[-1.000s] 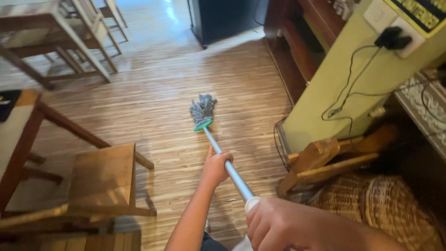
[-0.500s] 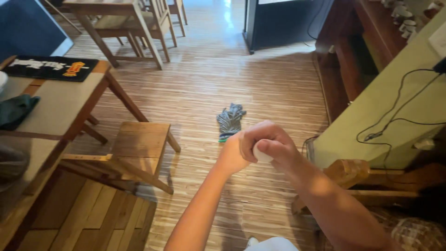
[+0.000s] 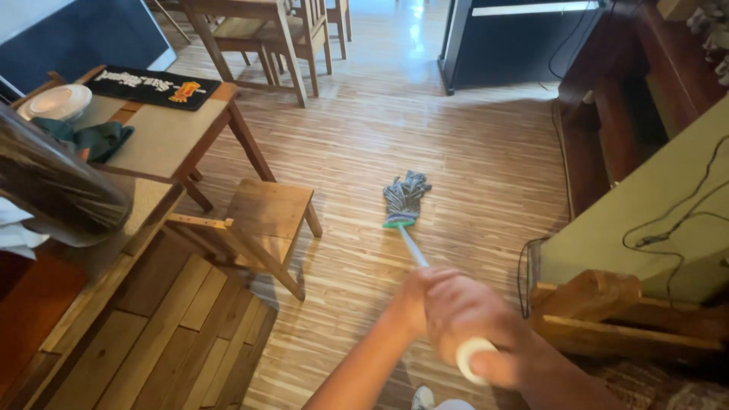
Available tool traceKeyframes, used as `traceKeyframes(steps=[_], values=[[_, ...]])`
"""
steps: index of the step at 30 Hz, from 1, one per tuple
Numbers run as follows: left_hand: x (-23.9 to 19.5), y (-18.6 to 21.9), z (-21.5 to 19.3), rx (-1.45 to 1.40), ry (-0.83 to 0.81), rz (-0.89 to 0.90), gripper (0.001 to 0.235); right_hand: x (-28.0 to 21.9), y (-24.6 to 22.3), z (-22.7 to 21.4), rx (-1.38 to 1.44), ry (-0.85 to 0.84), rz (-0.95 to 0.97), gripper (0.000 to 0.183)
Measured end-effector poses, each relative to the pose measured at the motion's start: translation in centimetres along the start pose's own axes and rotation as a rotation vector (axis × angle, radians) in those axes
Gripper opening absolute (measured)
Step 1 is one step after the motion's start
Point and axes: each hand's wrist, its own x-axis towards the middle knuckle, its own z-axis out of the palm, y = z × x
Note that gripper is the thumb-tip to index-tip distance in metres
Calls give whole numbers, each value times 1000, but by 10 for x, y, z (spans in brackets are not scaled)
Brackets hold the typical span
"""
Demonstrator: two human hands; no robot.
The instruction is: Mopping the wooden-style tiled floor in a restaurant area.
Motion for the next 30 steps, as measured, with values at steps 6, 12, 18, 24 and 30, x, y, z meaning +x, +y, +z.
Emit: traceKeyframes(steps=[6,12,18,24,30], values=[[-18,80,3,32,-181,-147,35,-24,-55,27,-103,-22,78,47],[-47,38,-1,-113,-95,-153,31,-43,22,44,219,-183,12,48],[-85,8,21,-90,28,29,29,-28,-29,62,70,-25,147,51],[-60,-4,10,-10,94,-23,27,-28,-7,48,-6,-23,182,49],[-66,-16,16,-71,205,143,24,-49,30,73,19,168,49,56]])
